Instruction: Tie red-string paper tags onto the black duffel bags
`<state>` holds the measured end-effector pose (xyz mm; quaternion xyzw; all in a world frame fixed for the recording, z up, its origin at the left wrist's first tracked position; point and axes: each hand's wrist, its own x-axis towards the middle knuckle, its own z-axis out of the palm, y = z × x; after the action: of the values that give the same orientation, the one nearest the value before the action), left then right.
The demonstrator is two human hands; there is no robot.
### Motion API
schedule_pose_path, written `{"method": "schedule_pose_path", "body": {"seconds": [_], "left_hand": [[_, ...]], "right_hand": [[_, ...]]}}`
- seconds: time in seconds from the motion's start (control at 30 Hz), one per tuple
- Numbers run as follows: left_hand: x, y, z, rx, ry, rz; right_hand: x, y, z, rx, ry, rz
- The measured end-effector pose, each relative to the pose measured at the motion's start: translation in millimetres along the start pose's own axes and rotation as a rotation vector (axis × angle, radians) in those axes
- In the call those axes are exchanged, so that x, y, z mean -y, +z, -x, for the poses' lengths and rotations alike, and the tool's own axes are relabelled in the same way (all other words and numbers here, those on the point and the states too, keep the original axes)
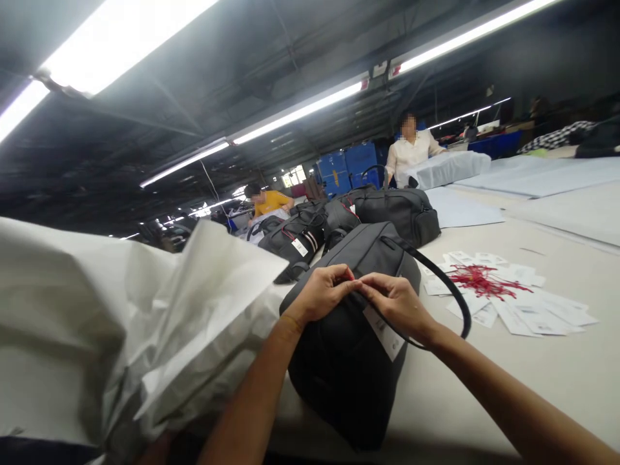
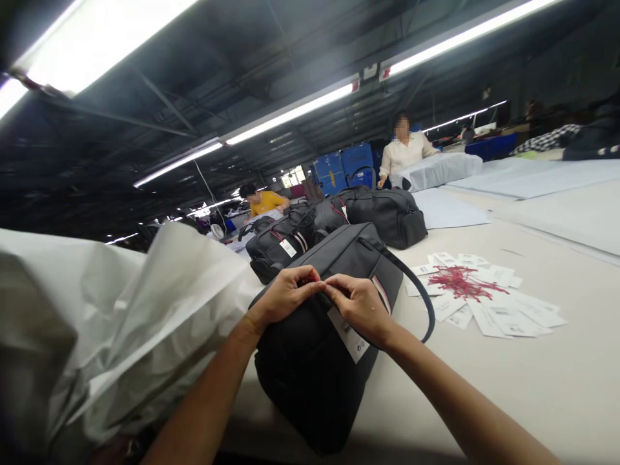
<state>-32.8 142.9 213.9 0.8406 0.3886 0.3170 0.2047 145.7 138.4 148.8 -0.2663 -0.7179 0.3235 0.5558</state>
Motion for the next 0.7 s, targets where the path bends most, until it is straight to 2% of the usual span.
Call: {"method": "schedule_pose_path", "body": {"seconds": [0.17, 0.3, 0.5, 0.7], "left_hand": [[-1, -1.7, 0, -0.009, 0.033, -0.095], [-2, -2.5, 2, -0.016, -0.054, 0.008], [3, -1.7, 6, -0.095, -0.196, 0.175], [4, 3.9, 9, -0.098, -0.217, 0.283]], "right_hand": [[-7, 3, 2, 0.004, -0.025, -0.033], [-8, 6, 2, 0.033, -0.015, -0.058], [-11, 15, 1, -0.007, -0.002, -0.074], [-14, 15, 10, -0.02, -0.012, -0.084]]}}
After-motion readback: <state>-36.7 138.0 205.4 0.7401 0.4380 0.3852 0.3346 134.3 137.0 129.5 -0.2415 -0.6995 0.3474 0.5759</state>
